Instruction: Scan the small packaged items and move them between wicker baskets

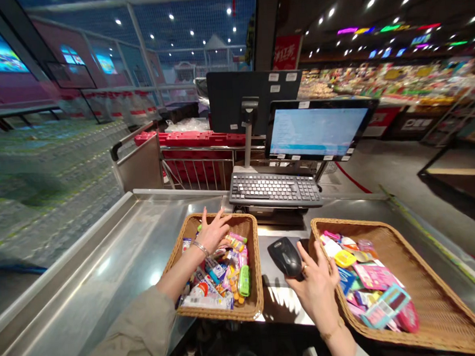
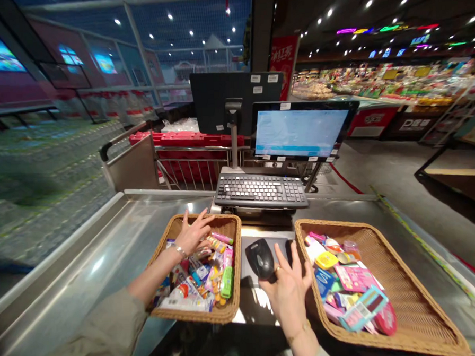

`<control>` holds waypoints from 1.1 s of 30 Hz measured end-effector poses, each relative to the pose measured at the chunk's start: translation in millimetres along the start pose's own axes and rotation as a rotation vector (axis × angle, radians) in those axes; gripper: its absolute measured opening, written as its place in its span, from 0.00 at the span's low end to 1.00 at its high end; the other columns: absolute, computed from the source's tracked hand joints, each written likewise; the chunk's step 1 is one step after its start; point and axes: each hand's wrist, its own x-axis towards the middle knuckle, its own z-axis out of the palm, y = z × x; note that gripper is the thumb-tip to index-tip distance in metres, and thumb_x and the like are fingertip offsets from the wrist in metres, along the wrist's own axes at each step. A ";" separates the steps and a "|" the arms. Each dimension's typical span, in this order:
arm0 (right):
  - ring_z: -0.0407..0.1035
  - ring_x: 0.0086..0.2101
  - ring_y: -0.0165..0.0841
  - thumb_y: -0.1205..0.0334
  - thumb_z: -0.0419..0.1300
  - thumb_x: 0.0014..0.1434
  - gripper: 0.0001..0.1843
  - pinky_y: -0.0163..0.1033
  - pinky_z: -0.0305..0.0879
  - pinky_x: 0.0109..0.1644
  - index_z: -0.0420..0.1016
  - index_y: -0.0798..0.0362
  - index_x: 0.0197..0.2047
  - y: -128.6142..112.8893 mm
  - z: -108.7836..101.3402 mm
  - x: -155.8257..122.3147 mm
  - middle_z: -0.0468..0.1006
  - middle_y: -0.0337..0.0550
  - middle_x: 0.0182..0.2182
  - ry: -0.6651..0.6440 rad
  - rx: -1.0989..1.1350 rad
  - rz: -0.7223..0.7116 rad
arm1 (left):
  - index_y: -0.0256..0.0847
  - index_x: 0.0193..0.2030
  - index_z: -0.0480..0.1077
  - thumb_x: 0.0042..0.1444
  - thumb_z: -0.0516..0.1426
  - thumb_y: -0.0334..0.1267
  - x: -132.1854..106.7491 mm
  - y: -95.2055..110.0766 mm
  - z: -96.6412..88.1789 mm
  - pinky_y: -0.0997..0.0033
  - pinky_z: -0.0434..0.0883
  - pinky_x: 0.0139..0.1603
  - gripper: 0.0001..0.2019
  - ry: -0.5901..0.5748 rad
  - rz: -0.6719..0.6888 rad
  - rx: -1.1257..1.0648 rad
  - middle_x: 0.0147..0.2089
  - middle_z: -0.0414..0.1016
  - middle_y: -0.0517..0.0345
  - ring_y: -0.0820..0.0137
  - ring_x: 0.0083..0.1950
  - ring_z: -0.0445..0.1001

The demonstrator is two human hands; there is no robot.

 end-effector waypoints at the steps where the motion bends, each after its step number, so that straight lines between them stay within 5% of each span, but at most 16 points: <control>1: 0.50 0.66 0.53 0.56 0.61 0.51 0.07 0.65 0.44 0.63 0.78 0.47 0.33 0.3 -1.6 0.5 0.74 0.40 0.58 -0.009 0.004 -0.001 | 0.44 0.37 0.72 0.57 0.61 0.41 2.7 5.7 -0.8 0.23 0.24 0.65 0.05 0.025 -0.016 -0.006 0.67 0.66 0.51 0.51 0.74 0.51; 8: 0.49 0.66 0.52 0.58 0.59 0.51 0.05 0.67 0.40 0.65 0.77 0.47 0.29 2.9 -13.5 3.0 0.74 0.40 0.58 -0.009 0.030 0.009 | 0.44 0.37 0.71 0.56 0.62 0.40 19.9 45.6 4.9 0.21 0.27 0.66 0.05 0.199 -0.104 -0.030 0.69 0.64 0.51 0.50 0.74 0.50; 15: 0.48 0.67 0.53 0.62 0.60 0.49 0.08 0.69 0.39 0.64 0.78 0.47 0.34 2.1 -23.0 1.6 0.72 0.39 0.60 -0.067 0.063 0.016 | 0.44 0.35 0.70 0.56 0.62 0.42 30.5 73.3 22.8 0.19 0.33 0.65 0.07 0.234 -0.161 -0.080 0.68 0.66 0.50 0.48 0.74 0.51; 20: 0.50 0.66 0.52 0.63 0.60 0.48 0.02 0.67 0.41 0.65 0.75 0.48 0.27 -0.1 -29.6 0.8 0.73 0.37 0.59 -0.082 0.080 0.046 | 0.44 0.36 0.70 0.56 0.63 0.42 32.8 81.9 27.5 0.19 0.33 0.65 0.07 0.257 -0.163 -0.084 0.68 0.66 0.48 0.46 0.74 0.50; 33: 0.50 0.66 0.51 0.63 0.61 0.48 0.04 0.66 0.38 0.65 0.77 0.47 0.29 7.2 -25.0 -3.0 0.74 0.36 0.58 -0.059 0.095 0.051 | 0.44 0.35 0.68 0.58 0.61 0.37 34.8 91.0 29.1 0.20 0.32 0.66 0.04 0.306 -0.175 -0.078 0.67 0.68 0.53 0.50 0.74 0.51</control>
